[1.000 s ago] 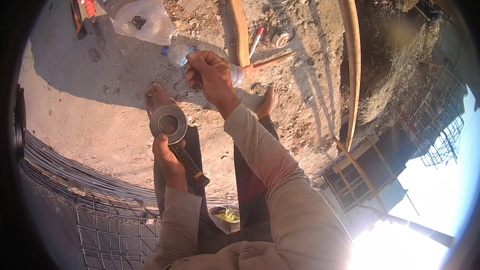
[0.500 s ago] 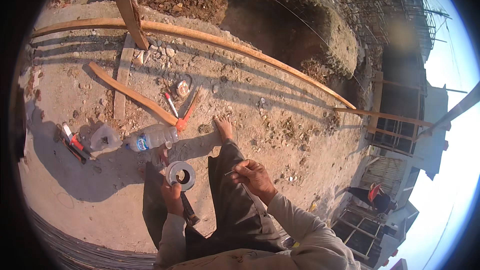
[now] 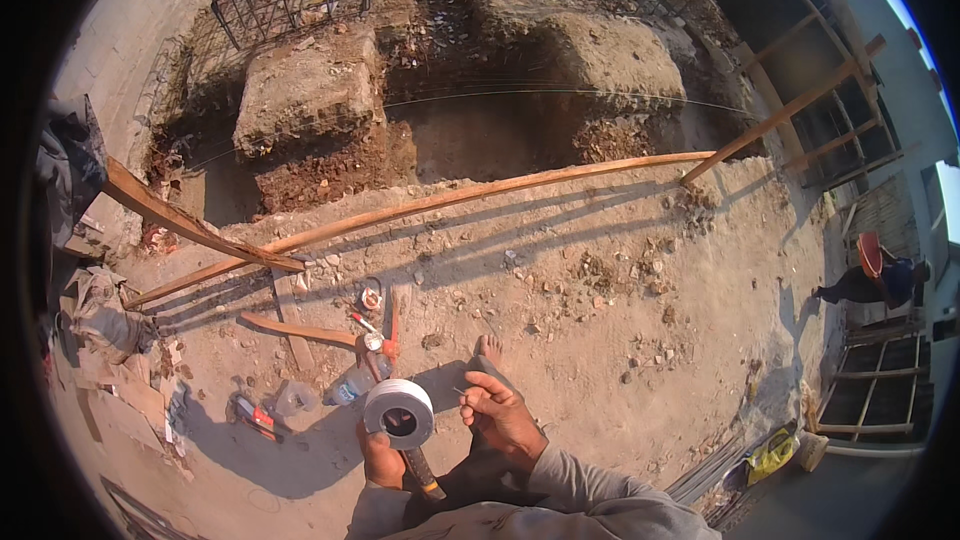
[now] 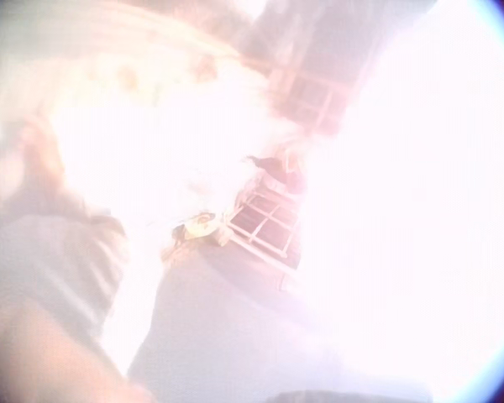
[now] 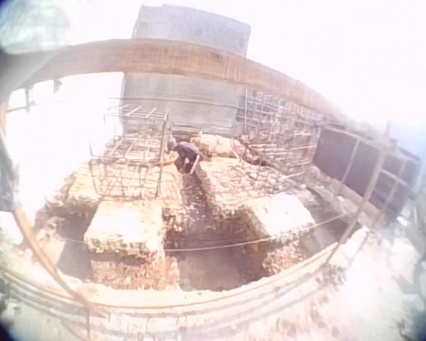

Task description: The person nails a small wood block to a concrete wall using a hammer, then pulls a string from a roll, ties it to the nail, and stretches it across a construction site to set a layout line.

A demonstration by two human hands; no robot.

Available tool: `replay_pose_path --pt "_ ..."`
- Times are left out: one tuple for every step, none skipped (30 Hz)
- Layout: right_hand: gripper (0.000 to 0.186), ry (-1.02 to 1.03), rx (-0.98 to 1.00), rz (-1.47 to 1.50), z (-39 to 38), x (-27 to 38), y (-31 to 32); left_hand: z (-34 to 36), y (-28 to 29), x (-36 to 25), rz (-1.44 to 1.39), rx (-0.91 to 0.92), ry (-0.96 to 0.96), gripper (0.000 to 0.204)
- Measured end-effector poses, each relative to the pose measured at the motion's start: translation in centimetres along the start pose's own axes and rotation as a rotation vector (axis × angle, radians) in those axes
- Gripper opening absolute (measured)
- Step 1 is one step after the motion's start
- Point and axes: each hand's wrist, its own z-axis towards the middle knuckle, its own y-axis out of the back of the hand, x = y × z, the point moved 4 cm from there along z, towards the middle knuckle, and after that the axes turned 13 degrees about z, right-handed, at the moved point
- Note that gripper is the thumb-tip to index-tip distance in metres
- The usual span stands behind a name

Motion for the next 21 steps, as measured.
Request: replay_pose_path --pt "0.022 -0.020 0.005 0.009 -0.5 2.7 -0.7 0.0 -2.2 -1.4 -0.020 -0.015 -0.025 0.047" --pt "0.030 -0.020 0.085 -0.017 -0.9 5.6 -0.7 0.0 -4.1 -2.6 0.010 -0.048 -0.085 0.039" --pt "0.030 -0.010 0.108 -0.057 -1.6 8.4 -1.3 0.1 -5.1 -3.1 0.101 -0.045 -0.113 0.039" --pt "0.030 0.009 0.136 -0.103 -2.1 11.3 -1.9 0.5 -5.6 -2.8 0.186 -0.039 -0.149 0.038" --pt "0.031 0.029 0.165 -0.149 -2.5 14.0 -2.6 0.9 -6.4 -3.2 0.270 -0.039 -0.187 0.038" --pt "0.028 0.042 0.188 -0.180 -2.9 15.9 -3.0 0.9 -8.5 -5.2 0.269 -0.047 -0.179 0.039" --pt "0.025 0.082 0.264 -0.189 -3.7 17.3 -3.9 0.9 -10.3 -6.2 0.355 0.000 -0.228 0.040" --pt "0.022 0.122 0.342 -0.197 -4.8 18.2 -5.3 1.0 -11.9 -7.1 0.442 0.044 -0.278 0.042" --pt "0.020 0.150 0.415 -0.201 -5.9 19.0 -6.8 0.8 -13.7 -8.7 0.535 0.079 -0.319 0.043" --pt "0.015 0.206 0.402 -0.328 -6.7 19.2 -6.9 0.2 -16.7 -11.2 0.595 0.109 -0.326 0.049" --pt "0.014 0.250 0.416 -0.421 -7.7 19.5 -7.6 0.3 -18.4 -11.3 0.672 0.159 -0.347 0.052" --pt "0.014 0.288 0.428 -0.509 -8.9 19.3 -8.7 0.5 -19.3 -11.3 0.756 0.203 -0.361 0.054" --pt "0.013 0.329 0.430 -0.590 -10.2 18.7 -9.2 0.5 -20.0 -10.9 0.843 0.254 -0.368 0.057" --pt "0.013 0.383 0.425 -0.663 -11.1 18.5 -9.6 0.4 -21.1 -10.7 0.780 0.309 -0.360 0.062" --pt "0.014 0.448 0.433 -0.752 -11.6 18.3 -9.7 0.1 -22.0 -10.1 0.717 0.364 -0.333 0.068" --pt "0.014 0.520 0.422 -0.853 -12.5 18.5 -9.7 0.1 -22.8 -8.8 0.626 0.427 -0.315 0.080" --pt "0.014 0.589 0.407 -0.953 -13.3 18.6 -9.6 -0.1 -23.3 -7.8 0.596 0.460 -0.266 0.087" --pt "0.012 0.663 0.372 -0.963 -13.8 18.7 -8.8 -0.4 -24.4 -6.9 0.566 0.514 -0.234 0.089" --pt "0.013 0.692 0.363 -0.995 -14.4 18.7 -8.1 -1.2 -24.9 -6.4 0.541 0.561 -0.197 0.092" --pt "0.014 0.727 0.346 -1.030 -14.8 18.6 -7.5 -1.6 -24.9 -5.6 0.553 0.579 -0.209 0.093" --pt "0.015 0.756 0.341 -1.069 -15.3 18.7 -6.9 -1.9 -25.1 -4.6 0.562 0.585 -0.225 0.094"
